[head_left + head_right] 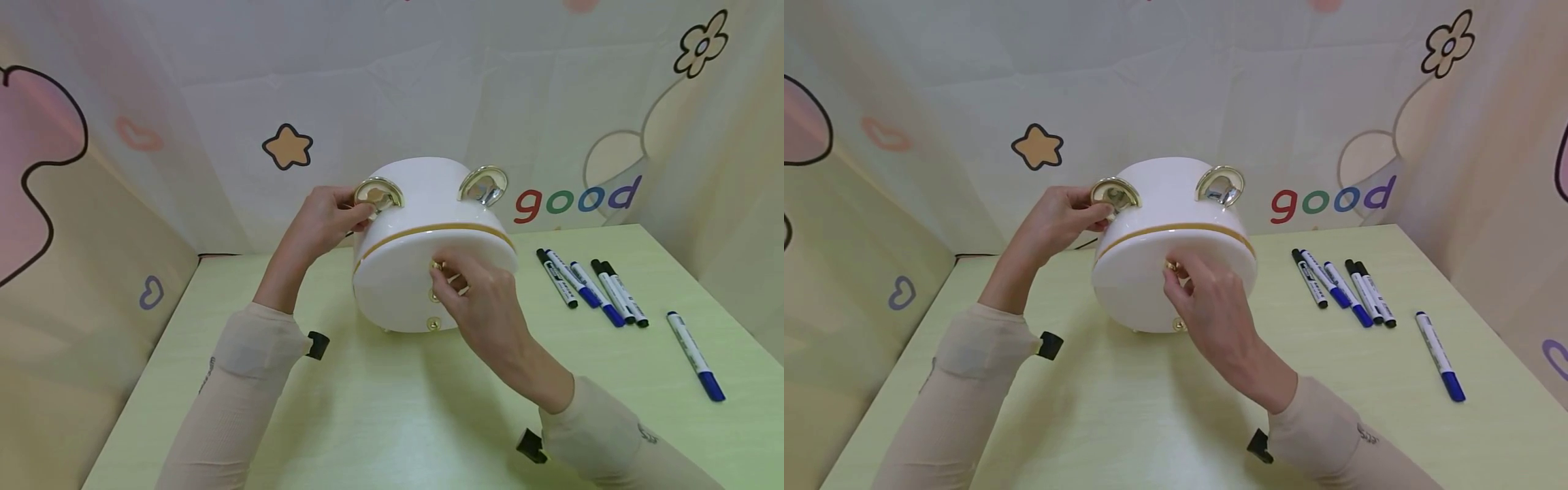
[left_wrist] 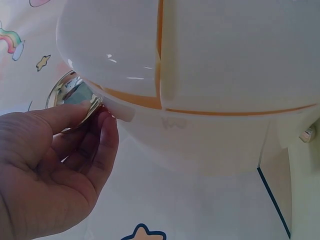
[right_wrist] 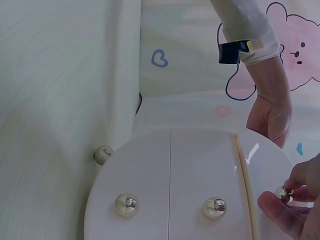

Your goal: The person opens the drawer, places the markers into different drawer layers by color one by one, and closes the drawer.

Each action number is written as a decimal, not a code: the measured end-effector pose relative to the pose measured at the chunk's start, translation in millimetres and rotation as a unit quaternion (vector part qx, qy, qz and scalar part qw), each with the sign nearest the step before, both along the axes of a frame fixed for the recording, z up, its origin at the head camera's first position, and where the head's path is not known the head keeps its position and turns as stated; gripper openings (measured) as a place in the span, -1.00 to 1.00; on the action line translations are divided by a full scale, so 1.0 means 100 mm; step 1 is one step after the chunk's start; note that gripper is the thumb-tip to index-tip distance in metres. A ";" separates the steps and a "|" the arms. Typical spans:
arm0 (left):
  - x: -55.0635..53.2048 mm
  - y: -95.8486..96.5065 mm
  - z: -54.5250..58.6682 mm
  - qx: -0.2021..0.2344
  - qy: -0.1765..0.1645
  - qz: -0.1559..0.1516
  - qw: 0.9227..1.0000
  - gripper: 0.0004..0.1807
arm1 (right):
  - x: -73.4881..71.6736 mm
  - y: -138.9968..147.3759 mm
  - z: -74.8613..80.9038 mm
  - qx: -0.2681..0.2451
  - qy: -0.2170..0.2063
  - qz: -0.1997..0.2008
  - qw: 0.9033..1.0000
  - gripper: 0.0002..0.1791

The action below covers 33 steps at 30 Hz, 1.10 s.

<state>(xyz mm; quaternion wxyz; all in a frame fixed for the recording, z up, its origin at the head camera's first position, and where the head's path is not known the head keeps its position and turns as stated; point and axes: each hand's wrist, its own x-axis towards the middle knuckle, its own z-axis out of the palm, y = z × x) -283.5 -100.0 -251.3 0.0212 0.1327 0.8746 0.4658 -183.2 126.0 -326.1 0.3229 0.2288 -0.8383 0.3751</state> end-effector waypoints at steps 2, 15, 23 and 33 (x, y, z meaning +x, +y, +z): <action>0.00 0.00 0.00 0.001 0.000 -0.001 1.000 -0.75 | 0.00 0.00 0.00 0.000 0.000 0.002 1.000 -0.90; 0.03 0.02 0.03 0.003 -0.011 0.000 1.000 -0.72 | -0.07 0.00 0.00 -0.001 0.012 0.001 1.000 -0.91; 0.04 0.02 0.04 0.005 -0.017 0.000 1.000 -0.70 | -0.10 0.01 -0.02 0.000 0.006 0.001 1.000 -0.90; 0.03 0.01 0.04 0.000 -0.016 -0.001 1.000 -0.68 | -0.14 0.01 -0.03 -0.006 0.007 0.005 1.000 -0.88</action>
